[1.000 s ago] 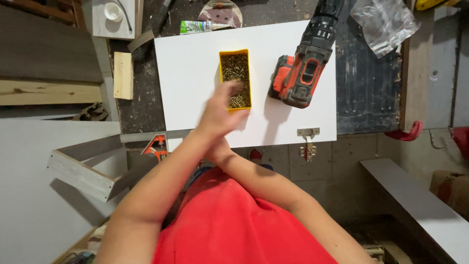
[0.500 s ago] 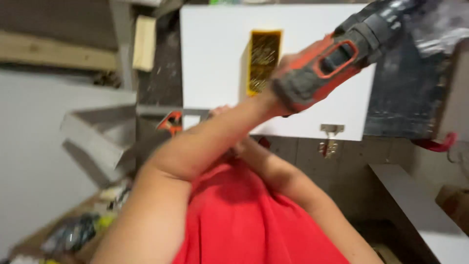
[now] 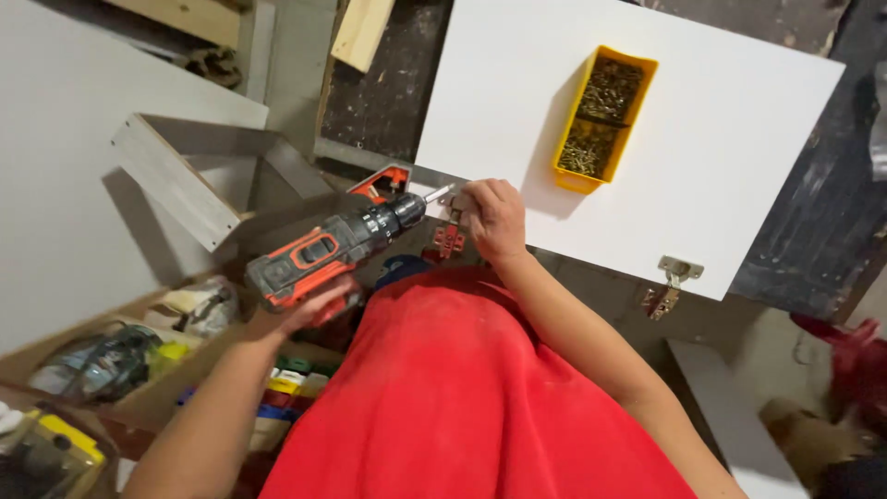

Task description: Installing metal hinges onto a white cabinet door using a combination square for alignment and a power drill for fastening.

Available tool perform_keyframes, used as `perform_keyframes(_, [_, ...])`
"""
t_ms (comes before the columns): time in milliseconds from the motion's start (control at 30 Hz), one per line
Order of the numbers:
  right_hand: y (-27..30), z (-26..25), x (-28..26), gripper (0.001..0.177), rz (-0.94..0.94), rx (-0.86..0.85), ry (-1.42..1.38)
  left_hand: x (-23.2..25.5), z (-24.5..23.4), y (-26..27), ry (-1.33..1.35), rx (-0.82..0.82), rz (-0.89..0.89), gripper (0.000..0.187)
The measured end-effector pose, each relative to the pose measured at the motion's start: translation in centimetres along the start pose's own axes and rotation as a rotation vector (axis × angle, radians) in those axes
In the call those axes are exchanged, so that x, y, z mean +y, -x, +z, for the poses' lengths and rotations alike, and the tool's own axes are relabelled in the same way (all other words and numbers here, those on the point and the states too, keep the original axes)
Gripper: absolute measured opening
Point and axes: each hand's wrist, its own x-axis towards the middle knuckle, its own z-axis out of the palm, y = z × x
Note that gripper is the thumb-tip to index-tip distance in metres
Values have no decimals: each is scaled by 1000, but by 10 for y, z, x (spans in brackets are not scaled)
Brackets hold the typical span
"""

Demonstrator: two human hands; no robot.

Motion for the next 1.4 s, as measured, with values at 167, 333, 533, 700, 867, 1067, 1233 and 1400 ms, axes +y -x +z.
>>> perform_keyframes(167, [-14,-16,-25,11,18,-10,-85,37,-1,-23,744,-13,-957,23])
perform_keyframes(333, [-10,-13,-18,13,79,-64,-102,31,9,-23,861,15,-978,19])
perform_keyframes(533, [-11,-12,-20,9,181,-23,-159,-8,51,24,906,-6,-1096,25])
perform_keyframes(700, [-14,-17,-25,7,172,-2,-210,13,45,2,750,-29,-1143,21])
perform_keyframes(867, [-20,-24,-34,10,184,28,-321,-3,52,4,1008,6,-1146,18])
perform_keyframes(1067, [-19,-24,-36,15,228,68,-397,5,48,0,1015,71,-1089,17])
perform_keyframes(1233, [-19,-25,-35,15,226,65,-407,6,39,-10,1099,1,-1095,16])
perform_keyframes(1400, [-17,-24,-30,12,200,54,-409,-3,48,1,1111,-1,-1104,13])
